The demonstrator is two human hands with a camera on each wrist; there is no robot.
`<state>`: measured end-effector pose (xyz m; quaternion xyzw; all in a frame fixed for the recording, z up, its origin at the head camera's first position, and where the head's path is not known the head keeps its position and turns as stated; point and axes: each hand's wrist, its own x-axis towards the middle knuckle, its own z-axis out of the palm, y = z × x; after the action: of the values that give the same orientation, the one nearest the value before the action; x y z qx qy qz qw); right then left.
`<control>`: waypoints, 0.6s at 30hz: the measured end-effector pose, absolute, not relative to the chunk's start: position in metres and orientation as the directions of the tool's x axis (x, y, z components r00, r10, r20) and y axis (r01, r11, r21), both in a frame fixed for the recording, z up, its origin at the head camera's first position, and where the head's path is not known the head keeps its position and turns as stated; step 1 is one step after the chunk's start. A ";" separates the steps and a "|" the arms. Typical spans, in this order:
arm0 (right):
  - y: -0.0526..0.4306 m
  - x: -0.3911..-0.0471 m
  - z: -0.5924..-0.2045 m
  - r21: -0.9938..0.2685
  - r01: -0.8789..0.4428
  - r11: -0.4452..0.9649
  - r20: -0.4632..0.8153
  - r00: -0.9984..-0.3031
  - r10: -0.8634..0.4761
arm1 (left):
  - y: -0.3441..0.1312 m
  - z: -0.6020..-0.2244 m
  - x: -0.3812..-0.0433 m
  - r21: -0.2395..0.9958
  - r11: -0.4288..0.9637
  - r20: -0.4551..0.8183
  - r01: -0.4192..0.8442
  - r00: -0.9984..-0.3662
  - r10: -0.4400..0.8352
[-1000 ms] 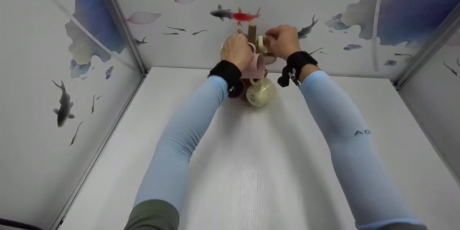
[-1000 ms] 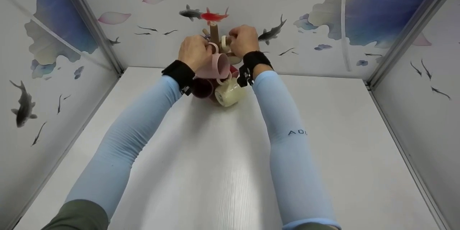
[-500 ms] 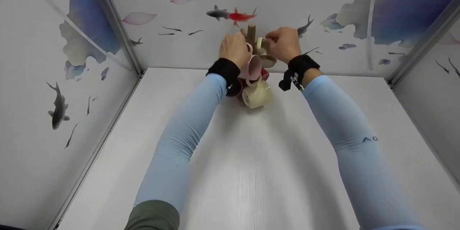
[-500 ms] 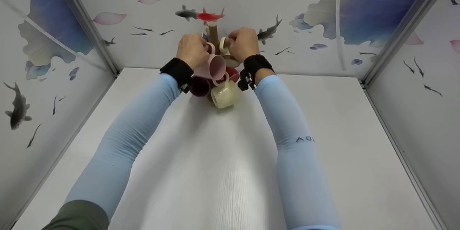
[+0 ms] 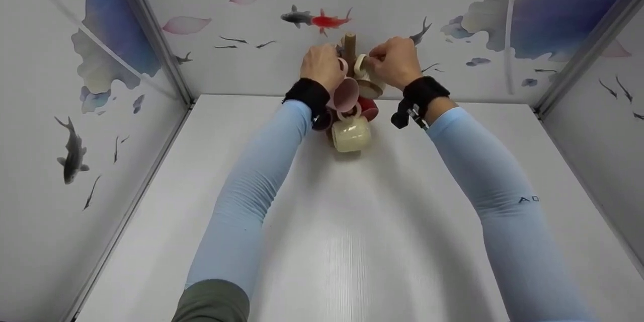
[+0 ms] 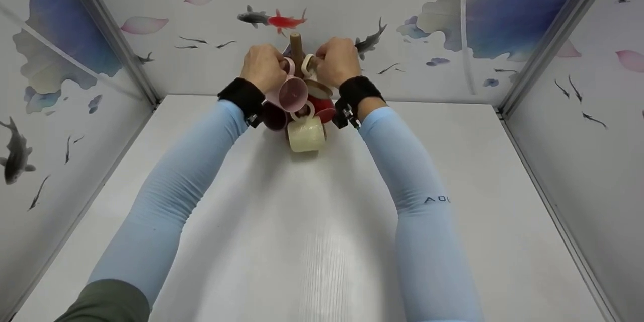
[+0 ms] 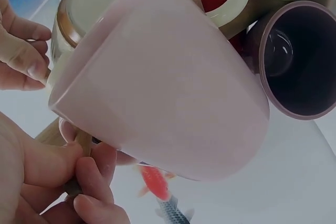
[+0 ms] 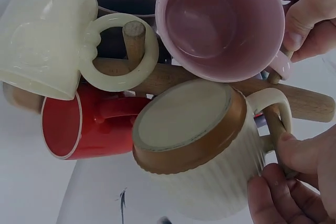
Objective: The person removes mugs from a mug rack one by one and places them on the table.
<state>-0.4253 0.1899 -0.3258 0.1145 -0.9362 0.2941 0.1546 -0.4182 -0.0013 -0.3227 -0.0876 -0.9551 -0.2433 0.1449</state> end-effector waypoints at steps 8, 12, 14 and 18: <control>0.191 -0.420 -0.329 -0.506 -0.311 0.804 0.370 -0.921 -0.124 | -0.003 -0.325 -0.419 0.453 0.859 0.324 0.240 -0.942 0.092; 0.191 -0.419 -0.334 -0.490 -0.356 0.796 0.436 -0.891 -0.130 | -0.003 -0.324 -0.418 0.450 0.856 0.332 0.253 -0.938 0.102; 0.192 -0.419 -0.337 -0.487 -0.381 0.786 0.467 -0.874 -0.134 | -0.004 -0.324 -0.418 0.454 0.854 0.330 0.255 -0.938 0.105; 0.197 -0.420 -0.341 -0.531 -0.403 0.746 0.490 -0.864 -0.117 | -0.004 -0.324 -0.418 0.467 0.848 0.314 0.249 -0.944 0.104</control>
<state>-0.4202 0.1975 -0.3410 0.1431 -0.9085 0.3264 0.2184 -0.4176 -0.0040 -0.3241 -0.0926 -0.9511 -0.2593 0.1398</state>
